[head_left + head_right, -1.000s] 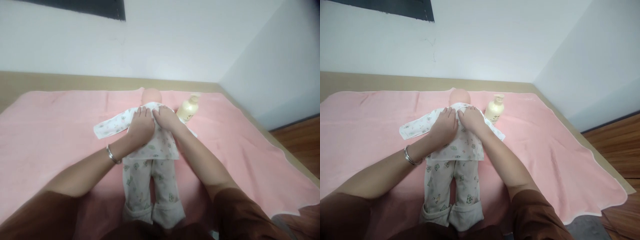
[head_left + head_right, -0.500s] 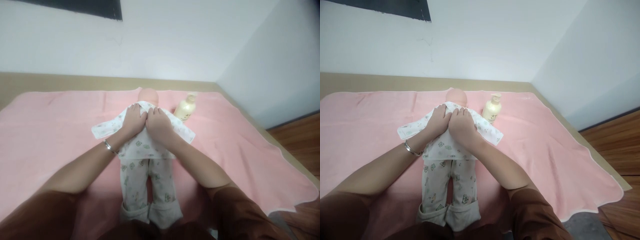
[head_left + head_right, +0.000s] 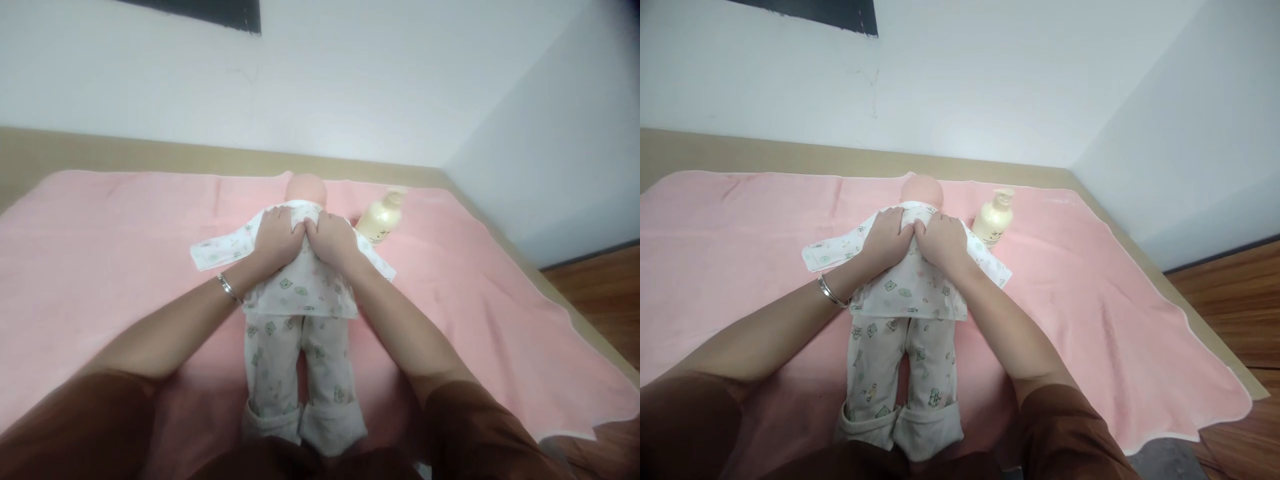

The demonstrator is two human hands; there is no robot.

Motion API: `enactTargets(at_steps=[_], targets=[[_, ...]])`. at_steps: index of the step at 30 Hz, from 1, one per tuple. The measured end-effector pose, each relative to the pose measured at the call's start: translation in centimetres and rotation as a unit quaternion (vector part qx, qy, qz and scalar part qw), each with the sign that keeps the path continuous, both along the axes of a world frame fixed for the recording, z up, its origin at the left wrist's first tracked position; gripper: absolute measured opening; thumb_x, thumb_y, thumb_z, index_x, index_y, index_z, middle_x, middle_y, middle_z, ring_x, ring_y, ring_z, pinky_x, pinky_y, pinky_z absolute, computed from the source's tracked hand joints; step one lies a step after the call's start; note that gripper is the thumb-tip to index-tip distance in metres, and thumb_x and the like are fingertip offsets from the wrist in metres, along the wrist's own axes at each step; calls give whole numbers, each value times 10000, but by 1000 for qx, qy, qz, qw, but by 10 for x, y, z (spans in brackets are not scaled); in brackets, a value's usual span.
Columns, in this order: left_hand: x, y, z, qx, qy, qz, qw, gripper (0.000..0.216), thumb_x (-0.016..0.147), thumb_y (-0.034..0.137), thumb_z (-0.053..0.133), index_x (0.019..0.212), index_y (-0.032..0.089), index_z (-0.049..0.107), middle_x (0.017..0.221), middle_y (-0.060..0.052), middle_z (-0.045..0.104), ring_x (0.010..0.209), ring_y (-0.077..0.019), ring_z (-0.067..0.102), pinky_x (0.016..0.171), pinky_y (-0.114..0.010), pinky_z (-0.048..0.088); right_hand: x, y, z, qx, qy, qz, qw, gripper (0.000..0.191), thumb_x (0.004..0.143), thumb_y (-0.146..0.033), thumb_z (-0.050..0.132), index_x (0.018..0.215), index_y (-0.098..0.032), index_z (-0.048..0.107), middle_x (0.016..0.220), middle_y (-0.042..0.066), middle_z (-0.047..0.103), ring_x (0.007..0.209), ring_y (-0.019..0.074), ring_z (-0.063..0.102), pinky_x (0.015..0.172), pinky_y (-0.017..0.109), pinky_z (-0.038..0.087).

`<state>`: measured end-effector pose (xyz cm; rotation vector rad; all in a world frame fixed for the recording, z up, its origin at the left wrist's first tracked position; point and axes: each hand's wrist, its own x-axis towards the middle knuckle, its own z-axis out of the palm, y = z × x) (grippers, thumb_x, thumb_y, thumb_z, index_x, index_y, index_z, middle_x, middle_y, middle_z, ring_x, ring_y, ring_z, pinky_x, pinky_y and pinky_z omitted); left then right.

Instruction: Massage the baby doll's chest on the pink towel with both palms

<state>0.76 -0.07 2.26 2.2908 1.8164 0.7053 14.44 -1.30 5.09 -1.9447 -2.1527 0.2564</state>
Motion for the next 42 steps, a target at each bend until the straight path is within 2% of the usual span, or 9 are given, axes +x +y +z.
enactTargets(at_steps=[6, 12, 17, 22, 29, 33, 36, 39, 42], targets=[[1, -2, -3, 0, 44, 8, 999, 301, 942, 259, 350, 992, 117, 611, 987, -190, 678, 961, -342, 603, 944, -508, 456, -2, 0, -4, 11, -26, -17, 999, 494, 1044, -444, 287, 1171, -79, 595, 1132, 203, 680, 1071, 351, 634, 911, 433, 454], [2, -1, -11, 31, 11, 28, 999, 242, 939, 270, 411, 978, 137, 610, 973, -179, 663, 980, -329, 584, 915, -475, 457, -4, 1, -14, 64, -36, -34, 997, 479, 1042, -434, 321, 1163, -74, 613, 1136, 213, 665, 1097, 354, 593, 962, 457, 422], [2, -1, -11, 47, 4, 34, 998, 228, 942, 291, 411, 907, 170, 601, 905, -152, 652, 927, -316, 582, 878, -471, 461, -6, -3, -15, 87, -36, -48, 994, 470, 1043, -439, 347, 1157, -76, 623, 1145, 210, 650, 1111, 353, 581, 974, 461, 422], [1, -2, -10, 43, -53, 42, 997, 247, 921, 314, 450, 1005, 162, 626, 991, -147, 668, 1015, -318, 590, 952, -469, 466, -5, -4, -13, 91, -20, -50, 994, 439, 1032, -433, 376, 1145, -87, 621, 1136, 203, 636, 1104, 350, 572, 963, 460, 435], [0, -7, -12, 66, -117, 38, 990, 287, 913, 321, 466, 1131, 186, 596, 1151, -137, 640, 1153, -311, 552, 1067, -491, 438, 7, -2, -1, 74, 22, 5, 997, 425, 990, -423, 399, 1188, -121, 622, 1162, 193, 635, 1110, 361, 569, 989, 510, 451], [0, -9, -11, 74, -147, 29, 986, 337, 893, 281, 467, 1195, 173, 569, 1260, -142, 610, 1250, -299, 513, 1137, -479, 403, 10, -11, 6, 124, 96, 49, 986, 454, 931, -284, 435, 1344, -137, 554, 1413, 188, 556, 1299, 346, 507, 1105, 498, 410], [0, -10, -9, 55, -159, 26, 985, 352, 892, 283, 454, 1199, 162, 577, 1265, -144, 616, 1254, -294, 516, 1151, -467, 402, 4, -17, -3, 147, 108, 65, 981, 509, 939, -254, 394, 1418, -122, 504, 1545, 190, 459, 1406, 336, 441, 1179, 516, 342], [-1, -9, -9, 41, -164, 31, 985, 355, 893, 284, 438, 1189, 158, 588, 1245, -143, 641, 1223, -297, 541, 1141, -480, 412, -2, -16, -16, 122, 93, 99, 983, 473, 960, -237, 342, 1363, -126, 563, 1544, 185, 484, 1450, 323, 415, 1222, 548, 277], [-1, -8, -9, 41, -164, 35, 985, 378, 887, 288, 442, 1207, 148, 584, 1256, -151, 646, 1220, -305, 549, 1138, -491, 416, 1, -13, -17, 114, 95, 108, 983, 452, 958, -248, 358, 1331, -133, 585, 1570, 183, 462, 1475, 323, 397, 1244, 600, 223]])
